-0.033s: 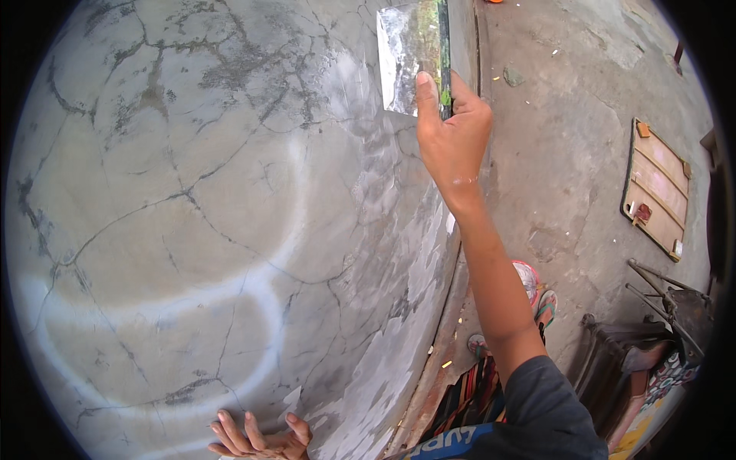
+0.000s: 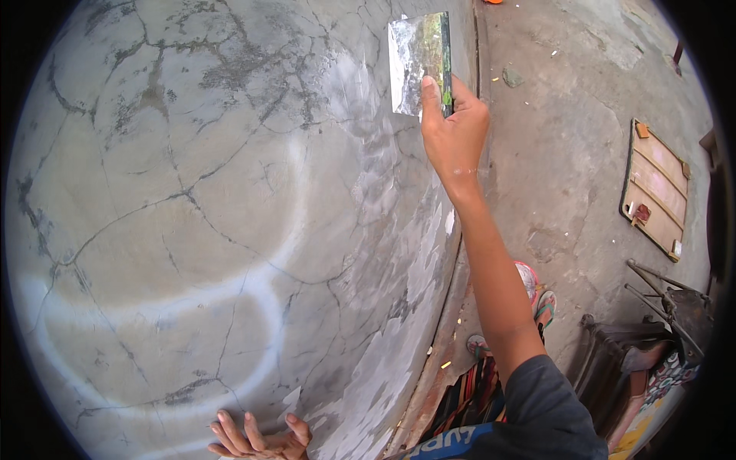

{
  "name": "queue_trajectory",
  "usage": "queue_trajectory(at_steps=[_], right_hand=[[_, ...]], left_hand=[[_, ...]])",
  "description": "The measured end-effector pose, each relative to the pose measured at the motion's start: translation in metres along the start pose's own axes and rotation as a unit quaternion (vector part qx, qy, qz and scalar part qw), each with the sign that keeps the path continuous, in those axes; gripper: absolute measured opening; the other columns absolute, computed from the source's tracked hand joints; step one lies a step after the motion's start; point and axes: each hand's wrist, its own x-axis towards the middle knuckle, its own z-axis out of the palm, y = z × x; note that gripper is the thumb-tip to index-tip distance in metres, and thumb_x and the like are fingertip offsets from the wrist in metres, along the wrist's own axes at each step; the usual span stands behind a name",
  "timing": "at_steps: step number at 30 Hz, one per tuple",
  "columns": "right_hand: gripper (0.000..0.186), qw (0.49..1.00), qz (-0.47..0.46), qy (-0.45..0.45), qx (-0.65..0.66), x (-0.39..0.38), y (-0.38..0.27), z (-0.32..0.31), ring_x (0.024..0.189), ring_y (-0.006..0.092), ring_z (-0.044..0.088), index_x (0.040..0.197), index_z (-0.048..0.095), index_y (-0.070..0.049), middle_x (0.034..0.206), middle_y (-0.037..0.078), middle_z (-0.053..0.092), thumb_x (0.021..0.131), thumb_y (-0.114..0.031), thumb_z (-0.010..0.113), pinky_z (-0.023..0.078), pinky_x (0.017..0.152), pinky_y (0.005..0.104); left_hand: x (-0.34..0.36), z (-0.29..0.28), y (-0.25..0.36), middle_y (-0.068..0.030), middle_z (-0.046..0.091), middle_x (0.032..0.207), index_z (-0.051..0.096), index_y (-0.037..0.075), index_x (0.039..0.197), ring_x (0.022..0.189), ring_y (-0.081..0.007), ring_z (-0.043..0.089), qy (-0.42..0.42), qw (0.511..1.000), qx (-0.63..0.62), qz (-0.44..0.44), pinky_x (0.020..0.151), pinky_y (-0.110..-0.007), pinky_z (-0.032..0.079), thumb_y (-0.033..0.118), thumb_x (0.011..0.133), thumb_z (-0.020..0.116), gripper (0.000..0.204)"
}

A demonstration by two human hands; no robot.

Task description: The person applies white plaster to a cracked concrete wall using a trowel and a smaller putty knife. They repeatedly scoop plaster from a red bucket and spread it over the wall surface, smoothing the material to cover cracks and uneven areas.

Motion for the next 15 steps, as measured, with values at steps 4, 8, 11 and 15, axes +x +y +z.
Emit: queue_trajectory(at_steps=[4,8,11,15], right_hand=[[0.012,0.998,-0.034,-0.016,-0.053,-0.009,0.021,0.012,0.046,0.0217,0.041,0.088,0.067,0.001,0.057,0.012,0.052,0.087,-0.009,0.059,0.038,0.048,0.0313],[0.014,0.991,-0.129,-0.032,-0.017,-0.027,-0.001,0.019,0.053,0.0152,0.046,0.091,0.067,0.002,0.064,0.009,0.058,0.088,-0.011,0.063,0.039,0.051,0.0289],[0.015,0.974,-0.216,-0.057,0.028,-0.05,-0.012,0.009,0.057,0.0138,0.05,0.091,0.066,0.004,0.069,0.011,0.06,0.088,-0.011,0.064,0.04,0.053,0.027],[0.02,0.979,-0.194,-0.062,0.014,-0.05,0.003,-0.018,0.065,0.0239,0.061,0.1,0.068,0.002,0.081,0.012,0.068,0.085,-0.011,0.065,0.046,0.056,0.0309]], left_hand=[[0.001,-0.002,-0.001,-0.0184,0.047,0.136,0.048,0.01,0.123,0.132,-0.0362,0.037,-0.007,1.0,0.008,0.007,0.114,-0.054,0.009,0.047,0.085,0.052,0.054],[0.0,0.004,0.004,-0.0188,0.048,0.135,0.049,0.009,0.123,0.132,-0.0363,0.037,0.006,1.0,0.008,0.004,0.113,-0.054,0.009,0.048,0.086,0.052,0.054],[0.0,0.004,0.005,-0.0192,0.047,0.136,0.049,0.009,0.124,0.132,-0.0364,0.037,-0.003,1.0,0.026,0.002,0.113,-0.054,0.009,0.049,0.086,0.052,0.055],[0.001,0.002,0.004,-0.0195,0.046,0.137,0.048,0.009,0.125,0.133,-0.0363,0.036,-0.006,0.999,0.032,0.004,0.113,-0.054,0.009,0.05,0.085,0.053,0.057]])
